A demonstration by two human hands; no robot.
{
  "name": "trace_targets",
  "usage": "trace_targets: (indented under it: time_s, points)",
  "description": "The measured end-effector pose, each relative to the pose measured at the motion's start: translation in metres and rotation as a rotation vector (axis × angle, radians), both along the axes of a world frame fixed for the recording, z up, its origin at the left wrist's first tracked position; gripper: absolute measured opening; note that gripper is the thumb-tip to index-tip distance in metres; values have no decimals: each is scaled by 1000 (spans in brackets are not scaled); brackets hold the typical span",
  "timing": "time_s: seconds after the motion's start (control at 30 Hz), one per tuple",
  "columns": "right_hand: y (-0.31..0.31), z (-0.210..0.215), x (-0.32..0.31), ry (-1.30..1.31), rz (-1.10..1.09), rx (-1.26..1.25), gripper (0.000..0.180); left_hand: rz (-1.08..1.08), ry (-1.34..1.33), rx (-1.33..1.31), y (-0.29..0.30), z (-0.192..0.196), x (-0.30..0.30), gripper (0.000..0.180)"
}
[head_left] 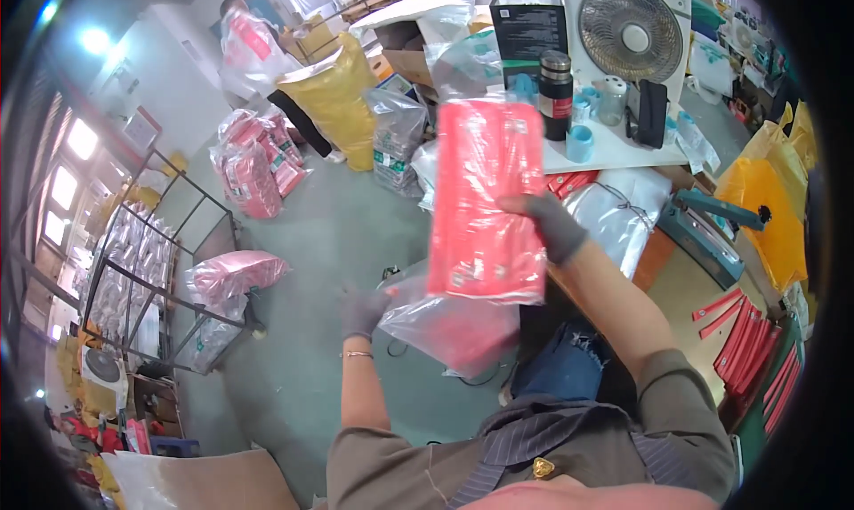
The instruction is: Bundling red plastic straps, placing them into plastic bags, and using an industrial machine to cut or seal the components.
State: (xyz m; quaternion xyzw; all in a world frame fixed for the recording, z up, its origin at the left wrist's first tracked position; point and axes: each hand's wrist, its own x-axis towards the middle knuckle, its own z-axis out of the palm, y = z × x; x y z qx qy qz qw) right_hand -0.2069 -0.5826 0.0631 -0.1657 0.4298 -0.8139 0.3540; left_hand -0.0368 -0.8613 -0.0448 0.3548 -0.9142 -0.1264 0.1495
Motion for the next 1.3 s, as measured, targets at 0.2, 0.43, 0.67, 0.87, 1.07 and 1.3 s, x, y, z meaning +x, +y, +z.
trace_targets:
  time_s: [0.2, 0.43, 0.67, 0.87, 1.07, 1.3]
  points:
    - [-81, -133, -4, 979, -152, 283, 53, 155, 225, 683, 29, -50, -3, 49]
    - [-46, -184, 19, 1309, 744, 1251, 49, -236, 673, 578, 38, -116, 2, 36]
    - [-39, -157, 52, 1180, -61, 561, 40, -21, 953, 1246, 65, -87, 9, 25]
    - [-32, -201, 37, 1277, 384, 1044, 45, 100, 828, 1847, 50, -33, 34, 51]
    - [-29, -124, 17, 1372, 694, 1498, 50, -330, 945, 1789, -12, -113, 58, 40]
    - [12, -91, -10, 1750, 240, 1454, 83, 85, 619, 834, 25, -18, 23, 37]
